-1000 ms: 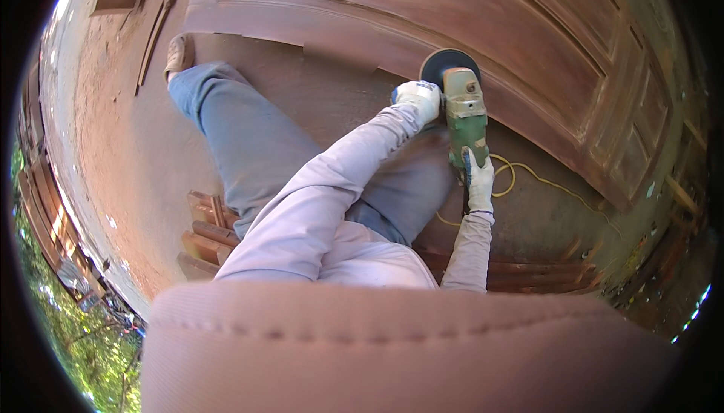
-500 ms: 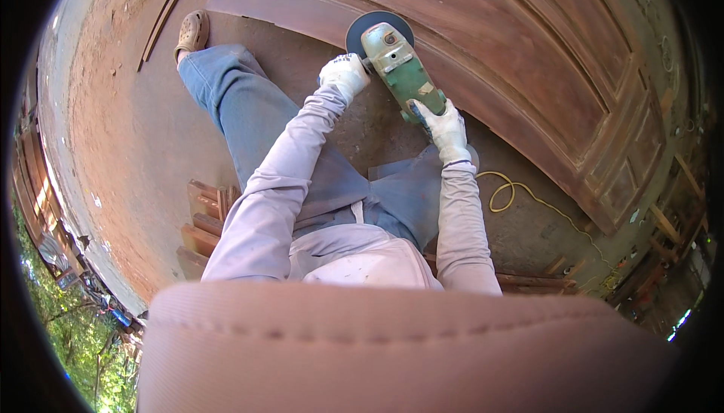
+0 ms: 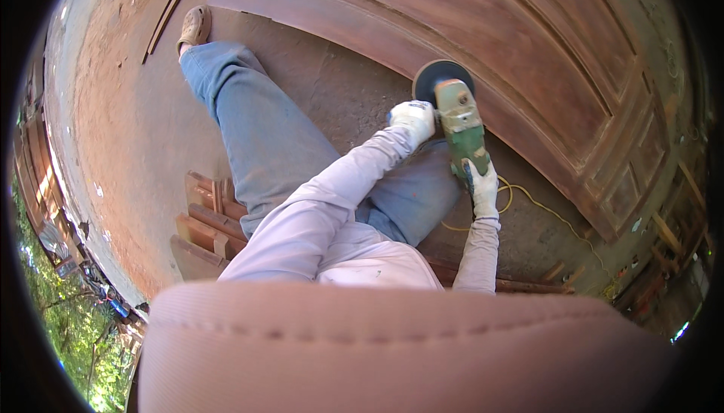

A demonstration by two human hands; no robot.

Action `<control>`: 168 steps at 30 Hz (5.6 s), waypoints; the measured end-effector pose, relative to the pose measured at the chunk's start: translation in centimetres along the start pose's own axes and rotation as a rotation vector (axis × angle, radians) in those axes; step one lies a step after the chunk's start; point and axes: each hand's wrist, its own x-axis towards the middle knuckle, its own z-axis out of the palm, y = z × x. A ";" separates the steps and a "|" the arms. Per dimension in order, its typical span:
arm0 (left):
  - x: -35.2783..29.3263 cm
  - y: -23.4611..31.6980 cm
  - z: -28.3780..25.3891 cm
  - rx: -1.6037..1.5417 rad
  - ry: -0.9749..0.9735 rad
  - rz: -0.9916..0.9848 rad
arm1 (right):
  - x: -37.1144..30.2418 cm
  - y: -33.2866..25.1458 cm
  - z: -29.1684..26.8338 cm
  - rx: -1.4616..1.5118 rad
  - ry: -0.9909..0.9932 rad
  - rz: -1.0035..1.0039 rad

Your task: The person uses a green electric sander to smooth the surface of a large wooden door lying on the floor. They move the sander across the flat panels and along the raised edges, systematically covering the door's surface.

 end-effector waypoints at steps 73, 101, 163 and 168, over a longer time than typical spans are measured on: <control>19.1 -12.1 1.1 0.205 -0.195 0.223 | 6.8 5.1 19.6 0.084 0.289 0.155; 18.2 -33.8 -6.1 0.254 0.189 0.034 | 8.6 -4.2 35.3 -0.376 -0.012 0.197; 18.9 7.6 13.7 0.406 -0.181 0.451 | 6.3 17.6 1.6 0.361 0.375 0.404; 18.7 13.8 17.3 0.436 -0.225 0.545 | 5.7 20.8 -3.9 0.427 0.419 0.386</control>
